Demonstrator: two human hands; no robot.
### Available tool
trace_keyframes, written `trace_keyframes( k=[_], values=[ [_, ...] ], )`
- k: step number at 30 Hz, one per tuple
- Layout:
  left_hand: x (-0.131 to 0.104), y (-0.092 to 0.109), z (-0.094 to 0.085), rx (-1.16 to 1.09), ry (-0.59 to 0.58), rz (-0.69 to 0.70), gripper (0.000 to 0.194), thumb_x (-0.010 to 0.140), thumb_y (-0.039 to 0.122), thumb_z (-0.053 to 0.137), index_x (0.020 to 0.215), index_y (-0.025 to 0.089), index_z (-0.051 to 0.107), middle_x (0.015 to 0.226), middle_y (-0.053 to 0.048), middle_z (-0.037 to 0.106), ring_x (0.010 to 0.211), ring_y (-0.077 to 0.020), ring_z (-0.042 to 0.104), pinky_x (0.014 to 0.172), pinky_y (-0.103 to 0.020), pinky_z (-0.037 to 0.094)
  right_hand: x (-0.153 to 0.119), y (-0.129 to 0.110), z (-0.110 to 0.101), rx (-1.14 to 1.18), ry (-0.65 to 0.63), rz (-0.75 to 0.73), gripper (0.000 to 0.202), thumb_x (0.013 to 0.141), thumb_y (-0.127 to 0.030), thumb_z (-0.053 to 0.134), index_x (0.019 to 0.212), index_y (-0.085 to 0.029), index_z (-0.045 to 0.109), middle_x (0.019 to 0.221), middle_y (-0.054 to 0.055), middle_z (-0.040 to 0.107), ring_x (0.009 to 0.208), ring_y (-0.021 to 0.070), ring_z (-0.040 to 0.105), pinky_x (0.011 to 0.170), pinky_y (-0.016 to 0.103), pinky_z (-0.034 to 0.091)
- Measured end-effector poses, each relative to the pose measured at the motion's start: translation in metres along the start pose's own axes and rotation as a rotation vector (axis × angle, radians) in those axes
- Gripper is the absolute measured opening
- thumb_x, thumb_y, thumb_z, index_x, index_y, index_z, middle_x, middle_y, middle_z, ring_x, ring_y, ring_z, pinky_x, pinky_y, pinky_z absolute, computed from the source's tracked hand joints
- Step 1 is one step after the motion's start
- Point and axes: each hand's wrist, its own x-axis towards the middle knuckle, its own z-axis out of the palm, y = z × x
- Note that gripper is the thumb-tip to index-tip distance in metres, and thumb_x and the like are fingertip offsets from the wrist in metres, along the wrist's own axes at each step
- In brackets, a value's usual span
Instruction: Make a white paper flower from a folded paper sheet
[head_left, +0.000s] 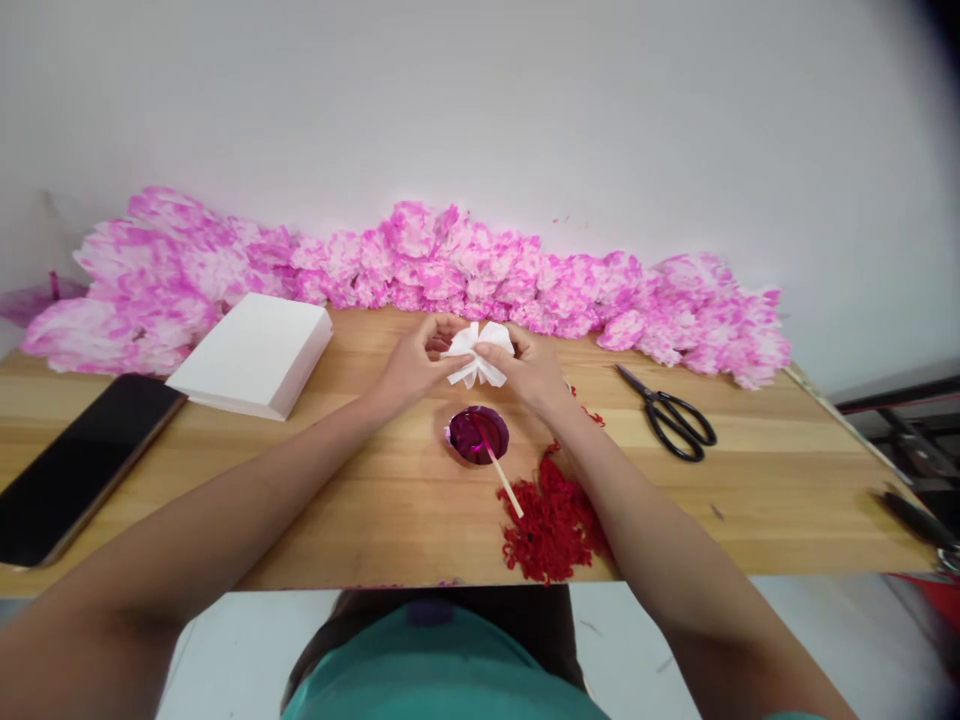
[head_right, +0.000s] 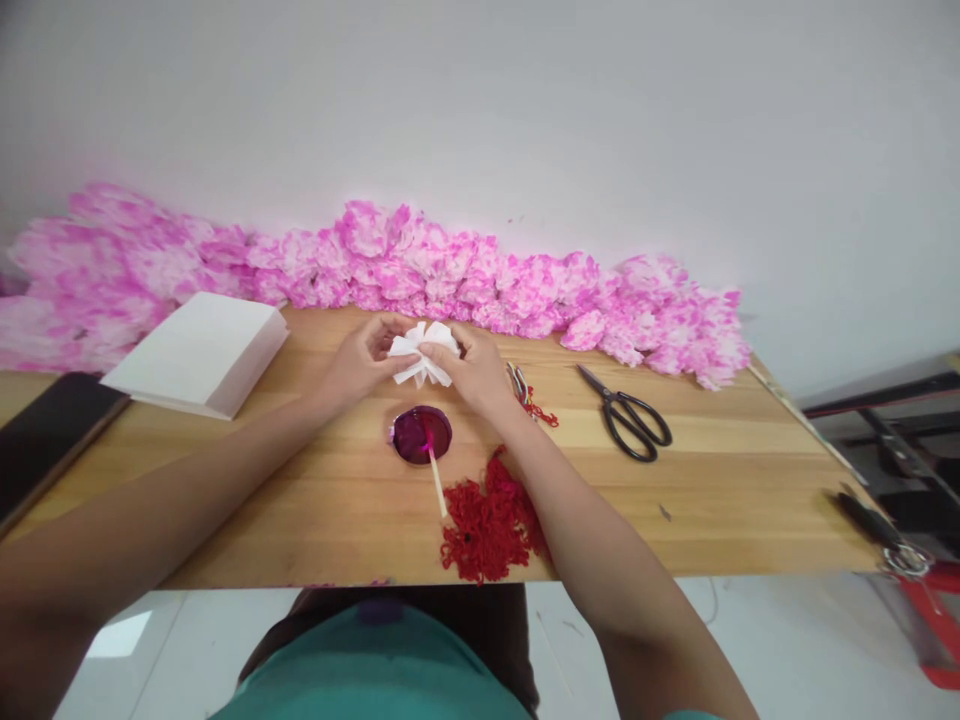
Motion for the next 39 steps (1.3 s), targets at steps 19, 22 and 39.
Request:
trace_keyframes(
  k=[19,22,39],
  values=[
    [0.005,0.014,0.016,-0.113,0.119,-0.096,0.023,0.083,0.025,0.072,0.072,0.018,0.053,0.063,0.002,0.052,0.064,-0.0123,0.055,0.059,-0.023,0.038,0.004,-0.006,0.005,-0.248,0.174,-0.156,0.048,0.089,-0.066,0.047,0.070,-0.022,0.050,0.066,-0.002,0.051,0.075,0.0155,0.057,0.066,0.028,0.045],
    [0.005,0.015,0.015,-0.119,0.121,-0.044,0.023,0.084,0.018,0.069,0.069,0.018,0.052,0.062,0.003,0.050,0.058,-0.0097,0.050,0.057,-0.023,0.037,0.007,-0.003,0.000,-0.082,0.137,-0.085,0.045,0.086,-0.067,0.052,0.071,-0.024,0.053,0.064,-0.002,0.054,0.069,0.0139,0.058,0.059,0.027,0.047],
    [-0.001,0.016,0.018,-0.386,-0.169,-0.266,0.029,0.083,0.032,0.071,0.103,0.016,0.058,0.092,-0.006,0.065,0.081,-0.0171,0.066,0.068,-0.028,0.054,-0.003,-0.004,0.010,-0.120,0.193,-0.146,0.037,0.087,-0.059,0.055,0.075,-0.024,0.056,0.060,-0.005,0.054,0.055,0.0087,0.051,0.053,0.025,0.040]
  ],
)
